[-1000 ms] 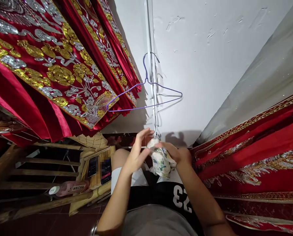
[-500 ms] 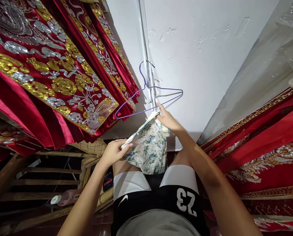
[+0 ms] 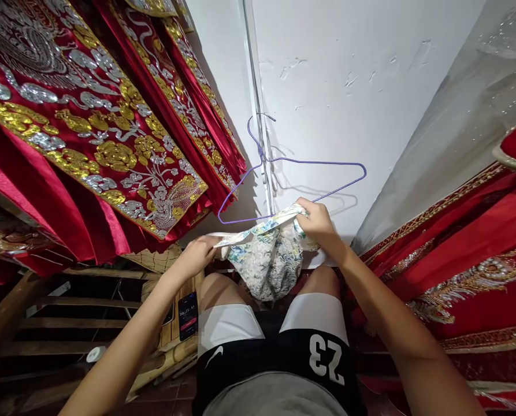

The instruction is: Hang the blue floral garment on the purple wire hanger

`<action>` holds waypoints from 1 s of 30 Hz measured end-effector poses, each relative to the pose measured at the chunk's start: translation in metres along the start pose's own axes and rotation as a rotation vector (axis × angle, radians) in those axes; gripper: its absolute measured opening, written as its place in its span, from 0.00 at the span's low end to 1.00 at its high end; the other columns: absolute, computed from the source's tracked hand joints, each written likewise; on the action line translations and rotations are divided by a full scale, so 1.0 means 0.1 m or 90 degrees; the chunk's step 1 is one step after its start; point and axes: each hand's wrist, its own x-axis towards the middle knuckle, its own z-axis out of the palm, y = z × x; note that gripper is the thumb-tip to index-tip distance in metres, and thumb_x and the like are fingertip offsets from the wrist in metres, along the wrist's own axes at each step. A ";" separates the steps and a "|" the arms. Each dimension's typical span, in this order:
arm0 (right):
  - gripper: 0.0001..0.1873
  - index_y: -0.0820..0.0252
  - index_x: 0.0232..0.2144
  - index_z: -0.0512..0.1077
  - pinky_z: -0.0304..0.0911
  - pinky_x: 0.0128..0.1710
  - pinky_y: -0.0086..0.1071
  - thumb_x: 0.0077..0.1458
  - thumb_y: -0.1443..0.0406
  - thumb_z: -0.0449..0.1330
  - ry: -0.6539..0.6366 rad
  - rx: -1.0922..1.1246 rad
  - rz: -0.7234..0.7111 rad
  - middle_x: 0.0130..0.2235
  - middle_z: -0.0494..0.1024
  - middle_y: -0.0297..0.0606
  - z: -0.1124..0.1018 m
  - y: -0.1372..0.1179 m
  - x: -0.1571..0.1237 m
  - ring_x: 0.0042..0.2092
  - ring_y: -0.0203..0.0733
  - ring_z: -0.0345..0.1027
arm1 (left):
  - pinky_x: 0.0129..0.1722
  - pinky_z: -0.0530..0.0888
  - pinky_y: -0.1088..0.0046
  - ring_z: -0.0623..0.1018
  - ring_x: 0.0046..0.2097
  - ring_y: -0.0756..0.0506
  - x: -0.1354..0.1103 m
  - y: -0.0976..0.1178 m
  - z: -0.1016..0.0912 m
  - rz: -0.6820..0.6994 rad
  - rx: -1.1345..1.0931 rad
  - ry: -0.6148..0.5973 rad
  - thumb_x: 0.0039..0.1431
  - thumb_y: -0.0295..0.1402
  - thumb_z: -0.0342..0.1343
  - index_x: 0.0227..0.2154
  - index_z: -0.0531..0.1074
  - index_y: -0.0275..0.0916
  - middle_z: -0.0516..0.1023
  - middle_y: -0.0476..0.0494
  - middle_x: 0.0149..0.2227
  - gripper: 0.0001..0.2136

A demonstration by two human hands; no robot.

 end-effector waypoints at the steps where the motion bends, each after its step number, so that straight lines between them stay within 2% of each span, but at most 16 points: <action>1: 0.03 0.57 0.24 0.66 0.49 0.28 0.31 0.45 0.67 0.53 0.014 0.008 -0.003 0.22 0.62 0.30 -0.04 -0.02 0.01 0.28 0.37 0.55 | 0.63 0.66 0.49 0.74 0.59 0.33 0.05 0.01 -0.04 0.002 0.004 0.045 0.64 0.31 0.47 0.43 0.79 0.39 0.79 0.32 0.56 0.14; 5: 0.04 0.57 0.21 0.62 0.48 0.28 0.31 0.46 0.66 0.53 0.038 0.037 0.000 0.22 0.61 0.31 -0.12 -0.06 0.05 0.28 0.37 0.54 | 0.67 0.61 0.45 0.67 0.66 0.34 0.20 0.17 -0.25 0.044 -0.064 0.245 0.68 0.34 0.46 0.56 0.74 0.39 0.71 0.32 0.63 0.19; 7: 0.03 0.57 0.22 0.63 0.48 0.28 0.31 0.46 0.66 0.53 0.034 0.039 0.006 0.22 0.61 0.30 -0.08 -0.08 0.02 0.28 0.37 0.54 | 0.69 0.60 0.48 0.67 0.67 0.37 0.24 0.32 -0.36 0.093 -0.144 0.337 0.70 0.37 0.45 0.55 0.75 0.39 0.73 0.35 0.62 0.19; 9: 0.03 0.57 0.23 0.63 0.48 0.28 0.31 0.47 0.67 0.53 0.021 0.045 0.014 0.22 0.61 0.30 -0.01 -0.12 -0.02 0.28 0.37 0.53 | 0.68 0.62 0.52 0.70 0.65 0.38 0.29 0.49 -0.44 0.121 -0.219 0.385 0.70 0.37 0.45 0.53 0.76 0.40 0.76 0.36 0.59 0.18; 11: 0.03 0.57 0.23 0.62 0.49 0.28 0.30 0.47 0.67 0.52 -0.015 0.069 0.027 0.23 0.61 0.30 0.08 -0.18 -0.08 0.29 0.37 0.54 | 0.65 0.66 0.56 0.72 0.62 0.39 0.37 0.63 -0.49 0.122 -0.252 0.384 0.70 0.36 0.46 0.54 0.75 0.40 0.77 0.37 0.58 0.17; 13: 0.03 0.57 0.23 0.61 0.49 0.28 0.30 0.47 0.67 0.52 -0.062 0.083 0.039 0.23 0.60 0.30 0.12 -0.26 -0.12 0.29 0.36 0.53 | 0.63 0.66 0.59 0.73 0.61 0.40 0.47 0.68 -0.50 0.107 -0.249 0.371 0.69 0.34 0.47 0.57 0.72 0.40 0.76 0.37 0.59 0.18; 15: 0.03 0.57 0.23 0.61 0.48 0.28 0.30 0.47 0.67 0.52 -0.078 0.072 0.043 0.23 0.60 0.29 0.09 -0.31 -0.14 0.29 0.36 0.52 | 0.61 0.67 0.61 0.74 0.59 0.41 0.58 0.63 -0.49 0.073 -0.248 0.358 0.69 0.34 0.46 0.56 0.73 0.40 0.77 0.38 0.58 0.18; 19: 0.05 0.57 0.22 0.61 0.48 0.29 0.30 0.48 0.65 0.53 -0.045 0.058 0.041 0.23 0.59 0.30 -0.02 -0.33 -0.10 0.29 0.36 0.53 | 0.47 0.71 0.70 0.77 0.43 0.44 0.72 0.44 -0.42 -0.021 -0.340 0.297 0.67 0.35 0.47 0.45 0.78 0.38 0.82 0.43 0.44 0.15; 22: 0.06 0.57 0.22 0.59 0.48 0.28 0.30 0.49 0.65 0.53 -0.074 0.076 0.052 0.23 0.59 0.30 0.00 -0.32 -0.08 0.29 0.36 0.53 | 0.43 0.70 0.72 0.76 0.41 0.45 0.75 0.46 -0.42 0.022 -0.402 0.276 0.68 0.37 0.48 0.45 0.77 0.39 0.81 0.44 0.40 0.14; 25: 0.04 0.57 0.22 0.61 0.50 0.29 0.30 0.48 0.66 0.52 -0.086 0.087 0.058 0.24 0.62 0.31 0.05 -0.32 -0.10 0.29 0.37 0.55 | 0.38 0.69 0.73 0.74 0.36 0.46 0.72 0.57 -0.48 0.062 -0.384 0.296 0.68 0.38 0.48 0.44 0.75 0.39 0.78 0.47 0.34 0.13; 26: 0.02 0.57 0.25 0.65 0.52 0.29 0.30 0.47 0.66 0.53 -0.074 0.076 0.064 0.25 0.66 0.31 0.05 -0.31 -0.11 0.29 0.38 0.57 | 0.36 0.68 0.73 0.72 0.33 0.47 0.71 0.59 -0.51 0.067 -0.361 0.299 0.68 0.38 0.48 0.43 0.75 0.39 0.76 0.49 0.31 0.13; 27: 0.07 0.56 0.30 0.70 0.53 0.29 0.30 0.47 0.66 0.53 -0.053 0.057 0.072 0.27 0.70 0.32 0.02 -0.29 -0.12 0.29 0.38 0.59 | 0.34 0.66 0.74 0.70 0.31 0.48 0.69 0.60 -0.55 0.071 -0.335 0.298 0.68 0.38 0.48 0.42 0.75 0.39 0.74 0.50 0.30 0.12; 28: 0.16 0.56 0.39 0.74 0.55 0.29 0.31 0.46 0.67 0.54 -0.014 0.032 0.081 0.29 0.73 0.32 -0.03 -0.27 -0.13 0.28 0.39 0.60 | 0.33 0.65 0.74 0.68 0.30 0.48 0.68 0.60 -0.58 0.078 -0.308 0.296 0.68 0.37 0.48 0.40 0.75 0.39 0.72 0.50 0.28 0.12; 29: 0.26 0.55 0.50 0.73 0.56 0.29 0.32 0.46 0.67 0.55 0.043 0.003 0.089 0.30 0.75 0.33 -0.10 -0.22 -0.11 0.27 0.40 0.61 | 0.33 0.65 0.73 0.67 0.30 0.49 0.66 0.60 -0.61 0.085 -0.284 0.294 0.68 0.37 0.48 0.40 0.75 0.38 0.71 0.51 0.28 0.12; 30: 0.35 0.55 0.60 0.67 0.57 0.29 0.33 0.47 0.67 0.56 0.107 -0.029 0.090 0.31 0.76 0.34 -0.18 -0.17 -0.09 0.27 0.40 0.62 | 0.34 0.65 0.73 0.67 0.30 0.49 0.65 0.59 -0.64 0.093 -0.265 0.293 0.67 0.37 0.48 0.39 0.75 0.38 0.71 0.51 0.28 0.12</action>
